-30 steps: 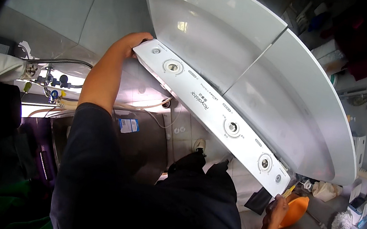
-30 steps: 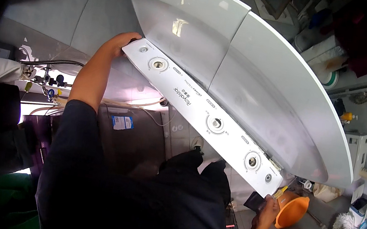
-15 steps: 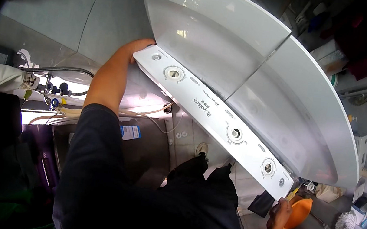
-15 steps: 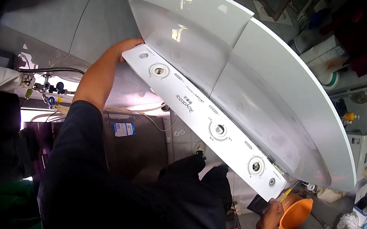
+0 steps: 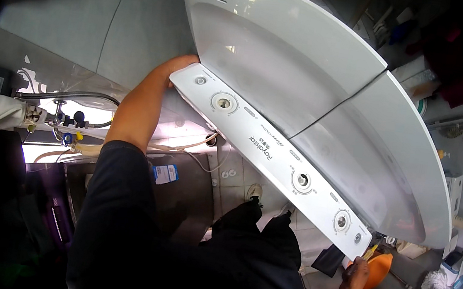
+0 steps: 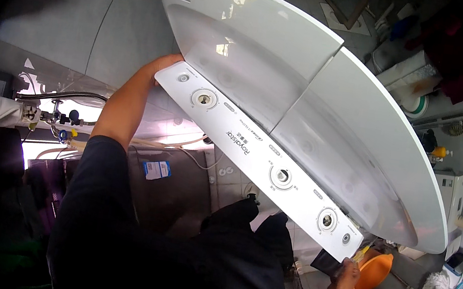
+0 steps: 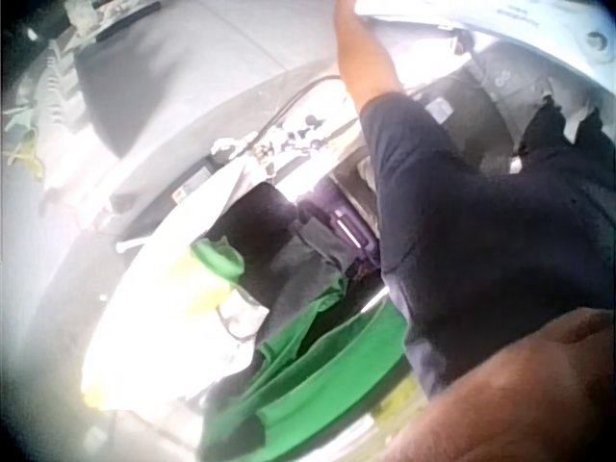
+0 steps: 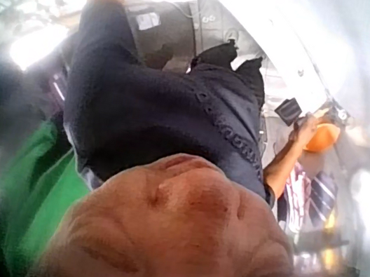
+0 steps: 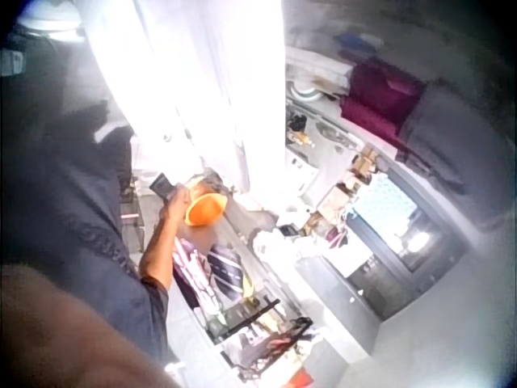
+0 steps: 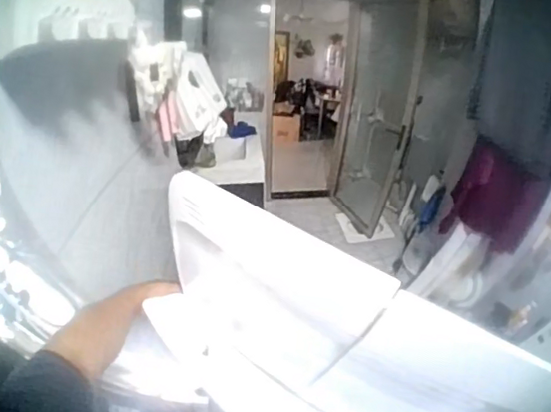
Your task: The person uses a screwdriver to remove screws from the control panel of a top-loading washing machine. They lift the panel to reveal the internal wiring and components, then proceed to unscrew and detach the control panel assembly from the main body of the appliance.
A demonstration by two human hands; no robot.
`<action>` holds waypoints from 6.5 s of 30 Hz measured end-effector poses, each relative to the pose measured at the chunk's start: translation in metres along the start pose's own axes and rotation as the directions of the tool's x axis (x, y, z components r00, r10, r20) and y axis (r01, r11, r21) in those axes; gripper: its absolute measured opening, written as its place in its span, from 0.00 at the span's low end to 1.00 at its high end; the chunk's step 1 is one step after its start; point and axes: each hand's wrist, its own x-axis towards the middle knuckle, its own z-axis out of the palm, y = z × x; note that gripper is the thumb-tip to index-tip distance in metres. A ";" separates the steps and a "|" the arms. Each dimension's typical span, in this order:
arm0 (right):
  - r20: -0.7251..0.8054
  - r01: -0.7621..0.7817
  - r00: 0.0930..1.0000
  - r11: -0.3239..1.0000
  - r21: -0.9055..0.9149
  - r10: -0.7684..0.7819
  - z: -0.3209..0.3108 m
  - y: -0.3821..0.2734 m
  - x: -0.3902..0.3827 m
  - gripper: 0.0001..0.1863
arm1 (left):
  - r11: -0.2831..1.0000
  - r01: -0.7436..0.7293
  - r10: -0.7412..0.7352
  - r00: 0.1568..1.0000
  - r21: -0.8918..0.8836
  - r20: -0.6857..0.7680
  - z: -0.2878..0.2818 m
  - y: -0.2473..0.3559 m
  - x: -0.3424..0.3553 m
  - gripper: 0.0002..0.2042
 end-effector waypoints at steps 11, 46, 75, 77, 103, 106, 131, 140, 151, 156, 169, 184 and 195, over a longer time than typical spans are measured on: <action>0.064 -0.119 0.991 0.992 -0.044 0.122 0.009 -0.032 -0.012 0.06 | 0.999 0.015 -0.017 0.998 -0.031 -0.059 0.001 -0.001 -0.009 0.20; 0.033 -0.073 0.997 0.995 -0.066 0.075 0.011 -0.014 -0.008 0.09 | 0.941 0.146 0.001 0.900 0.304 -0.436 0.010 0.027 -0.018 0.15; 0.016 -0.012 1.000 1.000 -0.017 0.012 -0.023 0.015 0.008 0.05 | 0.662 -0.507 0.269 0.848 -0.552 -0.456 0.027 -0.073 -0.036 0.32; 0.058 -0.020 0.998 1.000 -0.008 0.020 -0.032 0.019 0.010 0.05 | 0.632 -0.540 0.216 0.811 -0.556 -0.543 0.032 -0.071 -0.034 0.32; 0.026 -0.118 0.993 0.992 -0.045 0.119 -0.012 -0.010 0.004 0.06 | 0.778 -0.544 0.064 0.569 -0.316 -0.820 0.052 -0.038 -0.044 0.37; 0.053 -0.127 0.991 0.992 0.016 0.126 0.002 -0.019 -0.003 0.09 | 0.822 -0.496 0.065 0.571 -0.281 -0.819 0.048 -0.039 -0.046 0.38; 0.045 -0.211 0.976 0.976 -0.057 0.214 0.007 -0.037 0.000 0.09 | 0.991 -0.011 0.093 0.781 0.135 -0.618 0.026 -0.009 -0.073 0.35; 0.004 -0.096 0.995 0.982 -0.165 0.098 -0.015 -0.006 0.028 0.08 | 0.957 0.166 -0.100 0.959 0.239 -0.266 -0.004 0.027 -0.026 0.17; 0.059 -0.068 0.995 0.985 -0.156 0.078 -0.003 -0.017 0.014 0.11 | 0.970 0.150 -0.111 0.973 0.189 -0.202 -0.001 0.014 -0.007 0.17; 0.117 -0.134 0.983 0.987 -0.086 0.143 0.001 -0.027 0.005 0.09 | 0.990 0.074 -0.056 0.989 0.122 -0.138 0.006 0.012 -0.016 0.17; 0.081 -0.109 0.990 0.993 -0.051 0.113 0.002 -0.025 0.006 0.03 | 0.955 0.114 0.005 0.917 0.275 -0.398 0.006 0.026 -0.032 0.18; 0.124 -0.120 0.984 0.989 -0.091 0.130 -0.001 -0.049 0.005 0.07 | 0.792 -0.606 0.332 0.322 0.077 -0.886 0.093 -0.128 -0.101 0.21; 0.402 -0.085 0.906 0.986 -0.143 0.137 -0.032 -0.041 0.015 0.10 | 0.337 0.338 0.039 0.928 -0.879 0.372 0.403 -0.201 -0.193 0.37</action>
